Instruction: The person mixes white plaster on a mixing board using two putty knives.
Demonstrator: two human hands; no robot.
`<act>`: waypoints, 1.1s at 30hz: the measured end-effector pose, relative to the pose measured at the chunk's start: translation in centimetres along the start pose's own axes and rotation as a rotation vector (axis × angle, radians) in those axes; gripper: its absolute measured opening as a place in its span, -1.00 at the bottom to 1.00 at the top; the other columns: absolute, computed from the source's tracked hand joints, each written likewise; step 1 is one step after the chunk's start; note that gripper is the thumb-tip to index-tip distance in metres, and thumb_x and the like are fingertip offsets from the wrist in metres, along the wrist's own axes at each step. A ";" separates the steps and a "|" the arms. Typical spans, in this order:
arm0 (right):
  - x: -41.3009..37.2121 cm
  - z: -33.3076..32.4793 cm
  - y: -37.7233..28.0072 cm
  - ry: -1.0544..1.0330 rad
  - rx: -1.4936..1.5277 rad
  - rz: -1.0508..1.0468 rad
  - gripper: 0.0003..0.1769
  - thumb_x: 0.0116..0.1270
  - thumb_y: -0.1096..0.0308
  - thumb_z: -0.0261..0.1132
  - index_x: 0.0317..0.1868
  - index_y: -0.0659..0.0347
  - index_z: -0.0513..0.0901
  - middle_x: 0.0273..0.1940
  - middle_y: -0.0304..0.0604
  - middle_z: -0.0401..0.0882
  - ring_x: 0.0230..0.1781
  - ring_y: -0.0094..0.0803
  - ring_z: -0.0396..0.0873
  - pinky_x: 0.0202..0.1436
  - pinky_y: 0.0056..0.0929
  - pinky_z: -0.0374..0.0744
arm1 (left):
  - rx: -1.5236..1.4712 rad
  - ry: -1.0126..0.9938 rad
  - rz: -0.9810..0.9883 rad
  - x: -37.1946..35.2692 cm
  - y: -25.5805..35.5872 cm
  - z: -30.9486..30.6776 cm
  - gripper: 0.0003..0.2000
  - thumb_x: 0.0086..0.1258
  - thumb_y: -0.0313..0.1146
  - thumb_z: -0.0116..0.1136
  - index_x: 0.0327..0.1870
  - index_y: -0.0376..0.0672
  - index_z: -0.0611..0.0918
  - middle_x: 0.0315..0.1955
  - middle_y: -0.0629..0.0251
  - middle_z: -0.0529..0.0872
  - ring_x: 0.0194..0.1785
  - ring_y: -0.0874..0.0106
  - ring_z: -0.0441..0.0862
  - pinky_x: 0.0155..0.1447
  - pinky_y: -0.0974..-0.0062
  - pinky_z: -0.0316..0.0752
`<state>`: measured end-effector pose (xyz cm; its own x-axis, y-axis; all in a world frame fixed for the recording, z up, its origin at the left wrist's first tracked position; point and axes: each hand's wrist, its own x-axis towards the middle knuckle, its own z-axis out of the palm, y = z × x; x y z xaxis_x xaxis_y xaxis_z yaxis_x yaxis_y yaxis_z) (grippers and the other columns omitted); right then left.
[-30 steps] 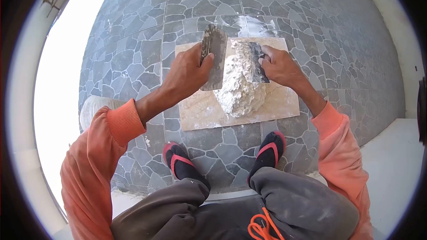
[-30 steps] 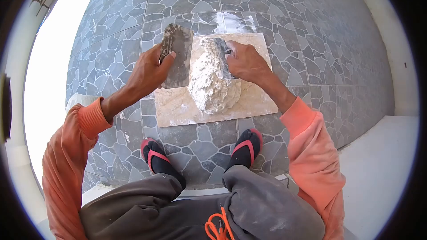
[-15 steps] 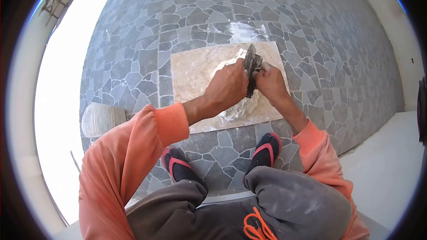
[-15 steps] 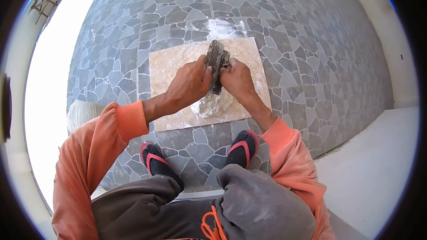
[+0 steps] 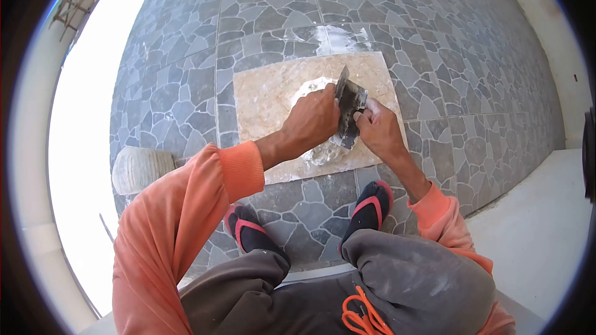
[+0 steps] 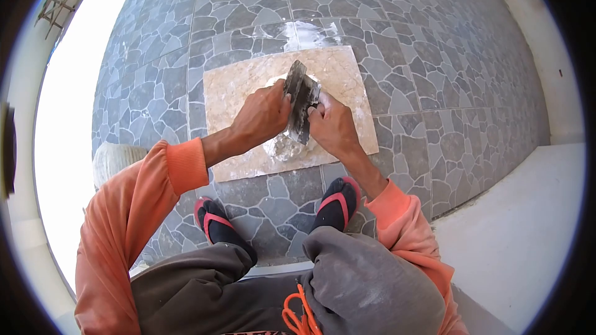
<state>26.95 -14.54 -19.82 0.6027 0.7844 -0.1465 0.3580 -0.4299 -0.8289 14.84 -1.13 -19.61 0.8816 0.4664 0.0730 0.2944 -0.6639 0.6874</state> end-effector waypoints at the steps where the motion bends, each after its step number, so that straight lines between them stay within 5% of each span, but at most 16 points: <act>1: -0.1 -0.1 -0.1 -0.003 -0.002 0.002 -0.71 0.30 0.39 0.21 -0.02 0.34 0.61 -0.57 -0.07 0.52 -0.57 -0.41 0.45 -0.38 -0.33 0.48 | -0.002 -0.009 -0.006 0.0 0.1 0.0 -0.81 0.46 -0.37 -0.05 -0.22 -0.38 0.42 -0.47 -0.28 0.62 -0.34 -0.24 0.57 -0.19 -0.11 0.43; 7: -0.7 0.0 0.0 0.015 -0.061 -0.023 -0.81 0.33 0.39 0.25 -0.16 0.35 0.57 -0.59 -0.16 0.49 -0.56 -0.48 0.41 -0.40 -0.37 0.45 | 0.012 -0.012 -0.004 0.1 0.0 0.2 -0.80 0.46 -0.38 -0.05 -0.21 -0.40 0.43 -0.48 -0.27 0.62 -0.37 -0.24 0.57 -0.22 -0.10 0.45; 10: -1.1 0.2 -0.1 0.021 -0.068 -0.021 -0.81 0.29 0.39 0.25 -0.30 0.39 0.50 -0.53 0.09 0.57 -0.54 -0.16 0.57 -0.36 -0.24 0.49 | 0.010 -0.012 -0.010 0.2 -0.1 0.5 -0.80 0.46 -0.38 -0.05 -0.21 -0.40 0.43 -0.49 -0.27 0.62 -0.37 -0.24 0.58 -0.21 -0.10 0.46; 13: -1.6 0.0 -0.8 0.023 -0.056 -0.033 -0.81 0.29 0.39 0.25 -0.33 0.39 0.49 -0.55 0.08 0.55 -0.57 -0.18 0.54 -0.38 -0.24 0.49 | 0.023 -0.005 -0.009 0.2 -0.4 0.6 -0.80 0.46 -0.38 -0.05 -0.20 -0.41 0.43 -0.49 -0.28 0.62 -0.36 -0.24 0.58 -0.21 -0.10 0.46; 21: -1.3 -1.3 -0.8 0.082 -0.095 -0.062 -0.82 0.28 0.40 0.23 -0.25 0.39 0.53 -0.56 0.06 0.54 -0.58 -0.21 0.51 -0.39 -0.25 0.48 | 0.061 0.024 -0.033 0.2 -2.1 -2.0 -0.79 0.48 -0.36 -0.03 -0.17 -0.40 0.43 -0.40 -0.26 0.61 -0.28 -0.19 0.57 -0.15 -0.07 0.41; 25: -0.6 -5.3 -1.0 0.135 -0.257 -0.036 -0.80 0.28 0.45 0.20 -0.12 0.37 0.58 -0.51 0.10 0.58 -0.54 -0.11 0.57 -0.37 -0.22 0.48 | 0.186 -0.019 0.054 -0.6 -2.7 -4.2 -0.80 0.47 -0.35 0.05 -0.12 -0.34 0.48 -0.20 -0.09 0.64 -0.29 -0.10 0.60 -0.15 -0.01 0.47; 26: -0.7 -6.2 -1.2 0.137 -0.290 -0.074 -0.79 0.29 0.46 0.19 -0.10 0.37 0.58 -0.48 0.12 0.59 -0.52 -0.07 0.58 -0.36 -0.21 0.49 | 0.303 -0.063 0.074 -0.9 -2.9 -4.5 -0.86 0.47 -0.39 0.10 -0.10 -0.26 0.51 -0.17 0.09 0.63 -0.31 0.04 0.65 -0.23 0.11 0.53; 30: -1.1 -8.5 -2.3 0.072 -0.434 -0.320 -0.74 0.27 0.52 0.19 -0.03 0.34 0.60 -0.38 0.15 0.64 -0.44 0.05 0.62 -0.37 -0.19 0.52 | 0.491 -0.086 0.352 -2.5 -4.6 -5.1 -0.85 0.36 -0.51 0.17 -0.11 -0.12 0.53 -0.25 0.23 0.52 -0.31 0.25 0.66 -0.39 0.38 0.57; 33: -1.8 -8.3 -2.9 0.040 -0.494 -0.555 -0.70 0.20 0.58 0.20 -0.03 0.30 0.63 -0.33 0.10 0.67 -0.40 0.02 0.65 -0.37 -0.19 0.56 | 0.548 -0.080 0.492 -3.0 -5.9 -5.5 -0.82 0.29 -0.50 0.21 -0.13 -0.08 0.52 -0.22 0.26 0.53 -0.24 0.31 0.65 -0.35 0.38 0.61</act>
<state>30.75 -18.41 -12.70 0.2616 0.9320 0.2508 0.8908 -0.1331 -0.4344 8.39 4.60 -19.87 0.9771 0.0097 0.2125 -0.0179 -0.9917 0.1276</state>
